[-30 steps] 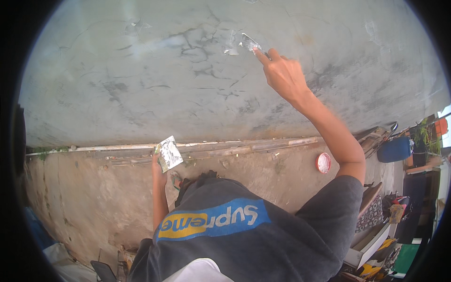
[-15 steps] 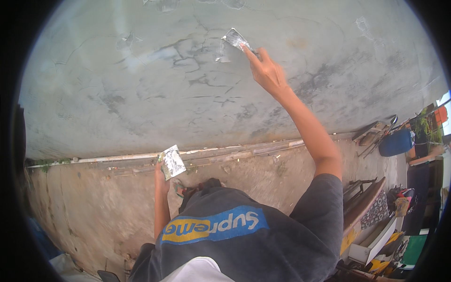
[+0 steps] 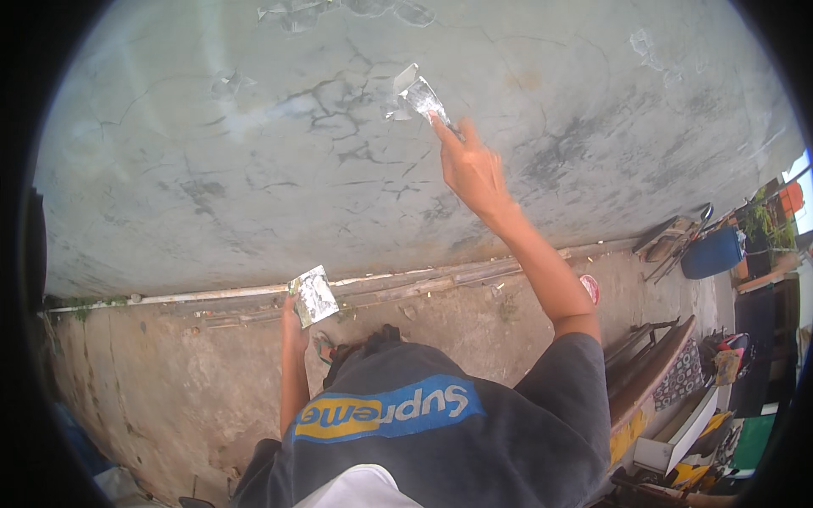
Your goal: The person uses a putty knife to apply white plaster to a cracked concrete wall. They repeatedly scoop plaster from a small container and spread it over cracks and uneven areas on the wall surface.
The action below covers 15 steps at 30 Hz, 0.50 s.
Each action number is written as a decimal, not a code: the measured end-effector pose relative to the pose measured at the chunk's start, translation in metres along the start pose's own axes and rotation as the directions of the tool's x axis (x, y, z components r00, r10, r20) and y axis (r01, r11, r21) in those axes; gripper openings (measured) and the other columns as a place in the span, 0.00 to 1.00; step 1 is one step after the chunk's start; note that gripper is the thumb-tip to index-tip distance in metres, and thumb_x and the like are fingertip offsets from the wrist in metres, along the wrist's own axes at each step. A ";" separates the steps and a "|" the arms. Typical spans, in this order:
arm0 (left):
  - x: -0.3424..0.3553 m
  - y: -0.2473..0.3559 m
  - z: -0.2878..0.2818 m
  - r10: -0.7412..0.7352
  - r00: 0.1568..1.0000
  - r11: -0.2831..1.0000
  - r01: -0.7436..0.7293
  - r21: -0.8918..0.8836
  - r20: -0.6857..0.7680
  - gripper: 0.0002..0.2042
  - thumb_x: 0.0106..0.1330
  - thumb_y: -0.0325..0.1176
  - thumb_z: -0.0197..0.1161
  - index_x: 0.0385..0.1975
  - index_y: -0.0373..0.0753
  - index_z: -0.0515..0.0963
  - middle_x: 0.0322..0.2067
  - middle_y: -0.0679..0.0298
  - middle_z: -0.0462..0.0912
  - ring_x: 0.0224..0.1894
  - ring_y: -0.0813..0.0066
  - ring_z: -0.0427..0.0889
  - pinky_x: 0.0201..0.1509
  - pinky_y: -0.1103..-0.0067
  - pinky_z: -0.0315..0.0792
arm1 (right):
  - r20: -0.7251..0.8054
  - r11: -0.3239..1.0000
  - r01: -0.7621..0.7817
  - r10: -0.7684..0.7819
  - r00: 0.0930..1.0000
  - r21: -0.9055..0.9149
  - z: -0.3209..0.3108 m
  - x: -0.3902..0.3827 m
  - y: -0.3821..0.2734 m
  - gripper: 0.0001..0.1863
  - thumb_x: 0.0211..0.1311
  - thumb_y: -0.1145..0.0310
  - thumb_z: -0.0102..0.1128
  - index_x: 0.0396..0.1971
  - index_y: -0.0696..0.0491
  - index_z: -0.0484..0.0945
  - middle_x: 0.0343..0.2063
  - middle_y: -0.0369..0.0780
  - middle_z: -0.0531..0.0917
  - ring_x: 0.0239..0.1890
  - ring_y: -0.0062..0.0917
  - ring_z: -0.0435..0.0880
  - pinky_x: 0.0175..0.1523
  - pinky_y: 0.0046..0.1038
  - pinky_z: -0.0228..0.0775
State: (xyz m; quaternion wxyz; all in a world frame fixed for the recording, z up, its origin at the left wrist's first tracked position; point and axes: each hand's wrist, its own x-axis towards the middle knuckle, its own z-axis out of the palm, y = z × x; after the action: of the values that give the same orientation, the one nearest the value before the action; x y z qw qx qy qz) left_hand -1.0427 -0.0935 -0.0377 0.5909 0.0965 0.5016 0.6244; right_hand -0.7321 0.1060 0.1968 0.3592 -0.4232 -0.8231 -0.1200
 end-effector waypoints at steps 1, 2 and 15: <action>-0.003 -0.001 -0.002 0.012 1.000 1.000 -0.012 -0.004 -0.005 0.20 0.65 0.40 0.51 0.52 0.33 0.69 0.45 0.60 0.80 0.47 0.69 0.81 0.52 0.72 0.73 | -0.025 1.000 -0.011 0.011 1.000 0.006 -0.006 0.006 -0.011 0.27 0.57 0.80 0.56 0.58 0.47 0.72 0.33 0.44 0.72 0.21 0.36 0.74 0.24 0.35 0.68; -0.003 -0.001 -0.005 -0.005 1.000 1.000 0.004 -0.006 -0.010 0.21 0.65 0.40 0.51 0.52 0.34 0.69 0.45 0.60 0.80 0.47 0.69 0.81 0.52 0.72 0.73 | -0.032 0.999 -0.035 0.036 0.999 0.012 -0.007 0.011 -0.019 0.27 0.57 0.80 0.56 0.58 0.47 0.72 0.32 0.44 0.72 0.21 0.36 0.74 0.25 0.35 0.68; 0.008 0.004 -0.010 -0.093 0.994 0.994 0.090 0.062 0.049 0.23 0.65 0.42 0.51 0.57 0.37 0.68 0.50 0.62 0.78 0.52 0.69 0.78 0.55 0.72 0.70 | 0.002 0.967 -0.215 0.216 0.976 0.135 -0.012 -0.012 -0.036 0.20 0.59 0.81 0.52 0.53 0.56 0.76 0.24 0.45 0.71 0.21 0.35 0.70 0.29 0.32 0.64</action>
State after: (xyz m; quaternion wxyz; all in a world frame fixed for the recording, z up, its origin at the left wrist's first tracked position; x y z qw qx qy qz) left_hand -1.0543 -0.0913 -0.0434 0.6286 0.1072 0.5087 0.5785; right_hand -0.7495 0.0703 0.2008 0.4030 -0.4843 -0.7761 -0.0275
